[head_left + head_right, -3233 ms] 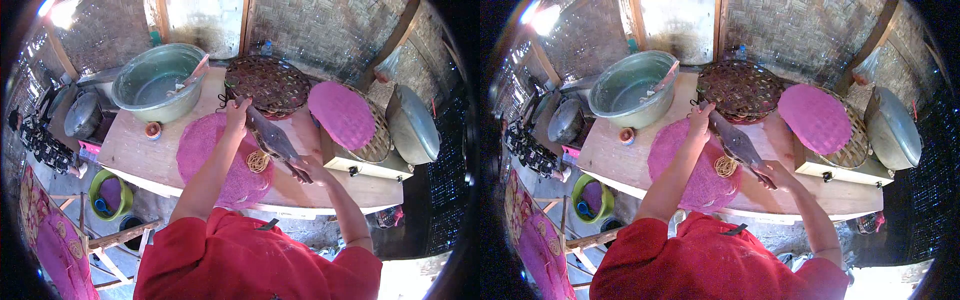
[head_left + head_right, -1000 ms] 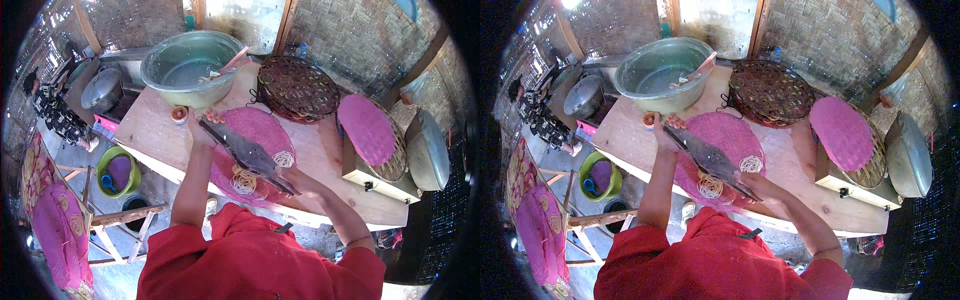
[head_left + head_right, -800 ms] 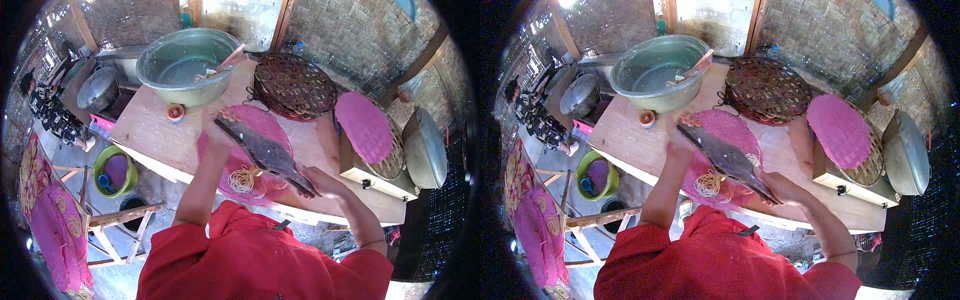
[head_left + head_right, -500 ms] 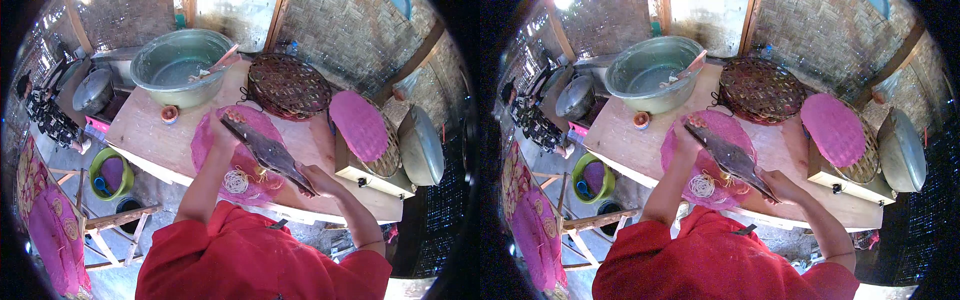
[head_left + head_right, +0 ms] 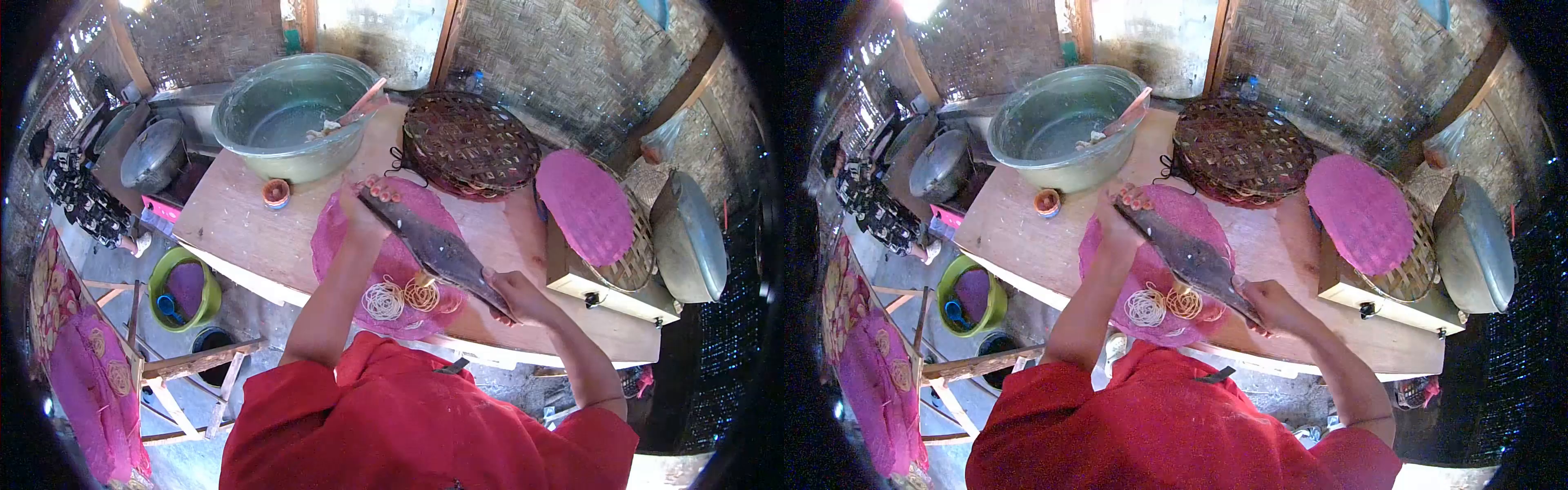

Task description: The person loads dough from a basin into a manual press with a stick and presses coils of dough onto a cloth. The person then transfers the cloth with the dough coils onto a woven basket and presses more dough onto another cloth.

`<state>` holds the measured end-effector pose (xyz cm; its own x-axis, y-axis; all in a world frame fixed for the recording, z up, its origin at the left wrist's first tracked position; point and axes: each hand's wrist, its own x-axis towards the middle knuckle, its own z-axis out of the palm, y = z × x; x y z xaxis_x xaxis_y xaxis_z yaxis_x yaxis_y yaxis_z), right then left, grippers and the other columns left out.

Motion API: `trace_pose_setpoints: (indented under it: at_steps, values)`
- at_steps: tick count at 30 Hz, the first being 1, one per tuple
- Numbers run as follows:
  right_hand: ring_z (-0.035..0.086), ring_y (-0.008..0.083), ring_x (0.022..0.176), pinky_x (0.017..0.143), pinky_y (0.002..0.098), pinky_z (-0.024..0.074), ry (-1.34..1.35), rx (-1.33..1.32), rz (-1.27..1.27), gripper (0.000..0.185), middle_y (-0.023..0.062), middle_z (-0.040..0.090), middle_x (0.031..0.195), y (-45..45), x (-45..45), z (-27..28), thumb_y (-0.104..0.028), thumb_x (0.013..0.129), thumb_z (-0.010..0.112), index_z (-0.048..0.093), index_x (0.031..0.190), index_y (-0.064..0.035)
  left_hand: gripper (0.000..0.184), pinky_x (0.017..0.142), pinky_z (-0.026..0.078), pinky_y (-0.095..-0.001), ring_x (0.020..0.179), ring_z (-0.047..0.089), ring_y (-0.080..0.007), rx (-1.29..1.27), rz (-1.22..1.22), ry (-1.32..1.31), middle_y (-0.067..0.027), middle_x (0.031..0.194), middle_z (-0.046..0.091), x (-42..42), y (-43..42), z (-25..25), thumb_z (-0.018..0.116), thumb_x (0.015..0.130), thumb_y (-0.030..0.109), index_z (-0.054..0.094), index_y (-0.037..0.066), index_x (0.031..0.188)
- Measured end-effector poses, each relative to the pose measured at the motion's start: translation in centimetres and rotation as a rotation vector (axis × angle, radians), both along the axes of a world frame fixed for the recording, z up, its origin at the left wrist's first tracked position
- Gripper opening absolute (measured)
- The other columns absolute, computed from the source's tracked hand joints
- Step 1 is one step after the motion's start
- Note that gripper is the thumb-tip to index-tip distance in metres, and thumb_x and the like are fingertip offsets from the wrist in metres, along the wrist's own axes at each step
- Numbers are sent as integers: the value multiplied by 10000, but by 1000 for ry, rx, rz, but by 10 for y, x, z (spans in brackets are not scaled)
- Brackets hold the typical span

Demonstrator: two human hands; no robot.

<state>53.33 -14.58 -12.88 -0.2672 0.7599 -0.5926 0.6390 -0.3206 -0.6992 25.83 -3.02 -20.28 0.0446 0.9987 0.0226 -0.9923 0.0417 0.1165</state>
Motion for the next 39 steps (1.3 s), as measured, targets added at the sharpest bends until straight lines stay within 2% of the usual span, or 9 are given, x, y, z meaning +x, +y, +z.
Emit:
trace_pose_setpoints:
  at_steps: [9, 14, 16, 21, 23, 26, 30, 32, 39]
  values:
    - [490, 107, 408, 374, 260, 385, -15, -27, 22, 646, 29, 510, 502, -5, 13, -10, -626, 895, 360, 558, 728, -34, 415, 536, 364, -302, 478, 401, -130, -207, 5, -19, 51, 515, 358, 24, -10, -33, 328, 882, 515, 411, 186, 643]
    - [498, 108, 433, 392, 265, 387, -29, 95, 21, 606, 31, 516, 534, 4, 9, -48, -604, 909, 353, 561, 778, -50, 440, 534, 369, -287, 477, 397, -129, -7, -59, 30, 53, 513, 366, 12, 13, -54, 358, 874, 554, 406, 184, 639]
    - [528, 114, 480, 464, 258, 444, 2, 105, 17, 594, 43, 541, 577, 10, 4, -49, -586, 910, 378, 600, 884, -36, 446, 535, 370, -289, 476, 395, -128, 59, -53, 73, 51, 513, 363, 2, 18, -40, 363, 876, 557, 403, 182, 637]
    - [511, 108, 472, 432, 250, 423, 202, 32, 72, 670, 24, 532, 583, 34, -15, -24, -645, 895, 314, 606, 923, -42, 458, 535, 372, -285, 474, 388, -123, 99, 76, 181, 42, 511, 350, -16, 17, 7, 359, 888, 548, 394, 170, 631]
    - [495, 103, 450, 388, 254, 391, 93, -75, 95, 710, 23, 521, 561, 44, -25, -21, -678, 878, 297, 614, 863, -43, 477, 519, 361, -286, 467, 375, -124, 93, 89, 87, 35, 510, 340, -32, 15, 4, 337, 893, 555, 390, 160, 630]
    - [471, 105, 420, 359, 264, 363, 40, -44, 150, 724, 23, 501, 525, 58, -36, -28, -691, 865, 311, 618, 780, -41, 476, 501, 349, -287, 462, 361, -125, 5, 183, 49, 34, 510, 334, -43, 14, -27, 324, 900, 546, 384, 157, 634]
    - [447, 121, 389, 360, 275, 359, -61, 60, 133, 729, 30, 483, 494, 73, -53, -27, -686, 865, 324, 579, 665, -32, 476, 491, 345, -291, 457, 356, -122, -44, 247, 36, 36, 511, 334, -55, 19, -31, 293, 907, 540, 383, 156, 640]
    - [449, 122, 391, 364, 277, 361, -59, 68, 149, 733, 31, 485, 497, 70, -60, -17, -684, 865, 329, 574, 656, -26, 465, 492, 348, -288, 455, 357, -120, 94, 224, -8, 40, 510, 336, -68, 18, -25, 277, 908, 525, 379, 156, 644]
    - [467, 127, 421, 402, 289, 378, -198, 136, 177, 759, 33, 466, 485, 62, -52, 19, -672, 872, 337, 602, 654, 5, 461, 477, 325, -280, 445, 342, -122, 24, 224, -56, 40, 502, 327, -51, -1, -16, 244, 911, 495, 375, 156, 627]
